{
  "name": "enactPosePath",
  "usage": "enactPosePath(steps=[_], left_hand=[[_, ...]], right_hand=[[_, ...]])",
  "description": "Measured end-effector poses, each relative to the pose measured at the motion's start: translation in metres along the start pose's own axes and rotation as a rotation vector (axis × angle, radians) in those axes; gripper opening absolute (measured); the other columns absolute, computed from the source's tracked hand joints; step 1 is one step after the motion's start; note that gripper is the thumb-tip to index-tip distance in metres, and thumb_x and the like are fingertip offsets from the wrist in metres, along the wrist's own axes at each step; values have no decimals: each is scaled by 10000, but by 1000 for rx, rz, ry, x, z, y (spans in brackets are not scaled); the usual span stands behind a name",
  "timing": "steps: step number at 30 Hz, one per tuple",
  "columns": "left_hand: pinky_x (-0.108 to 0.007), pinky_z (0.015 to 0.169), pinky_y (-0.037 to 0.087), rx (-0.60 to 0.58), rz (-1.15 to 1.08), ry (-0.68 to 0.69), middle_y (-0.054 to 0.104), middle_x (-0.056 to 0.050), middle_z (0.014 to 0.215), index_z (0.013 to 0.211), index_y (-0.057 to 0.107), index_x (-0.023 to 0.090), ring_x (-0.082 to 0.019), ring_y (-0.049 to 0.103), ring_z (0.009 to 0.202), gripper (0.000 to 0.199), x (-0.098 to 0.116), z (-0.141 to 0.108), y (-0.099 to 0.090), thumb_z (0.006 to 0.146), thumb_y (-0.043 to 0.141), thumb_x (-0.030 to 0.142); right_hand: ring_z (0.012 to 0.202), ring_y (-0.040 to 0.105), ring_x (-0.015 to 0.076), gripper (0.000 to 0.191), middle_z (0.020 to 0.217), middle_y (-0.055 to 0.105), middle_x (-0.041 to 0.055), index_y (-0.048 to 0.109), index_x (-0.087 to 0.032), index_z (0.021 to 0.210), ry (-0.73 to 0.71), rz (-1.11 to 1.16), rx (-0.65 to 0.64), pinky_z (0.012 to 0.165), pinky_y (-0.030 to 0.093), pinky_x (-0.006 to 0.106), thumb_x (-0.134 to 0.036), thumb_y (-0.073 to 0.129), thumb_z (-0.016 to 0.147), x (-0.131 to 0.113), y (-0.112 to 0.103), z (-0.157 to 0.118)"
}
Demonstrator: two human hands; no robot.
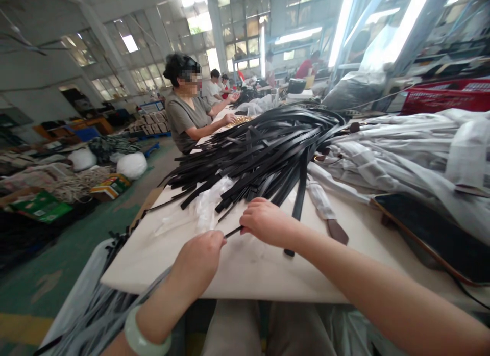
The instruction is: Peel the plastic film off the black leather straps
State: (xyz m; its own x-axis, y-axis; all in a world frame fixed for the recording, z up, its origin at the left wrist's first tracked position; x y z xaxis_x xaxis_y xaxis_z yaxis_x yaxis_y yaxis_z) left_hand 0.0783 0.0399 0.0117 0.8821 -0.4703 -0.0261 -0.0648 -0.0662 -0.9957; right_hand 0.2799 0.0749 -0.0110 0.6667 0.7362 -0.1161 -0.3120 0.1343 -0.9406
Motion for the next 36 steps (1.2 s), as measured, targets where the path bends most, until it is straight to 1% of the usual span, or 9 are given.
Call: enactPosePath(steps=[2,6,8,13,19,25,30,32,36], left_hand=[[-351,759,445,13,-5,25,669,-88,881,872,571,190,-258,638,893,267,5,1,1,963,320,199],[-347,775,437,43,2,-13,660,-95,886,869,563,185,-250,630,892,265,-10,-3,-6,960,315,201],[-356,766,439,55,7,-41,656,-108,878,874,556,175,-257,630,873,269,-17,-3,-8,958,301,194],[-331,764,440,0,-39,95,667,-71,876,883,580,189,-235,631,870,240,-4,2,-3,944,348,184],[-389,777,453,17,-90,16,657,-130,877,880,583,151,-280,628,867,265,-23,2,-13,915,321,158],[-338,790,449,-23,-253,148,653,-79,869,837,591,175,-237,613,855,191,-9,9,-7,879,408,142],[-370,818,440,40,-437,123,638,-85,854,835,600,162,-241,593,850,196,-7,6,-3,900,420,202],[-358,809,460,91,-559,86,641,-74,847,885,607,160,-223,600,832,287,-13,9,0,948,379,322],[-314,757,526,183,-849,-17,674,-117,943,1090,555,112,-189,654,854,638,-24,21,7,977,46,480]], right_hand=[[855,628,198,259,809,698,51,665,-168,808,-47,15,-16,894,365,319,-417,636,872,-3,1,0],[855,643,211,216,802,710,54,682,-168,775,144,-35,-92,965,331,355,-375,690,834,18,-7,-3],[830,643,208,209,770,704,60,679,-162,748,171,-48,-79,933,344,350,-326,647,874,22,-8,-2],[793,630,201,292,759,699,61,679,-164,810,-68,-31,-42,793,368,314,-425,587,906,-7,2,4],[726,646,199,279,754,703,69,686,-175,782,181,-95,-159,637,353,281,-387,568,921,13,-7,-3],[711,646,207,340,801,705,68,660,-180,885,44,5,-172,591,335,282,-420,439,980,-18,5,3],[782,626,179,215,897,685,62,633,-169,946,91,136,-114,624,334,259,-326,488,969,-15,4,-1],[762,616,169,228,873,679,62,630,-163,928,94,149,-104,622,319,258,-310,464,979,-13,2,-1],[706,600,158,255,823,684,70,628,-160,868,157,123,-117,609,293,259,-293,442,983,-8,5,-1]])
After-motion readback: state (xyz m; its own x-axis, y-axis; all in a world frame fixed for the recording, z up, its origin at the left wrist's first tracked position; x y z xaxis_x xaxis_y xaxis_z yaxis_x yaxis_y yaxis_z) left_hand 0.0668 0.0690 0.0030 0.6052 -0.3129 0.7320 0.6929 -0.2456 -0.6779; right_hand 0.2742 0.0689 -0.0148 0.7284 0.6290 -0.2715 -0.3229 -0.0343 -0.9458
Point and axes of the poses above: each hand's wrist, its own z-axis towards the middle knuckle, its own y-axis out of the palm, x = y × z, the point moved 1 cm from there along z, towards the middle knuckle
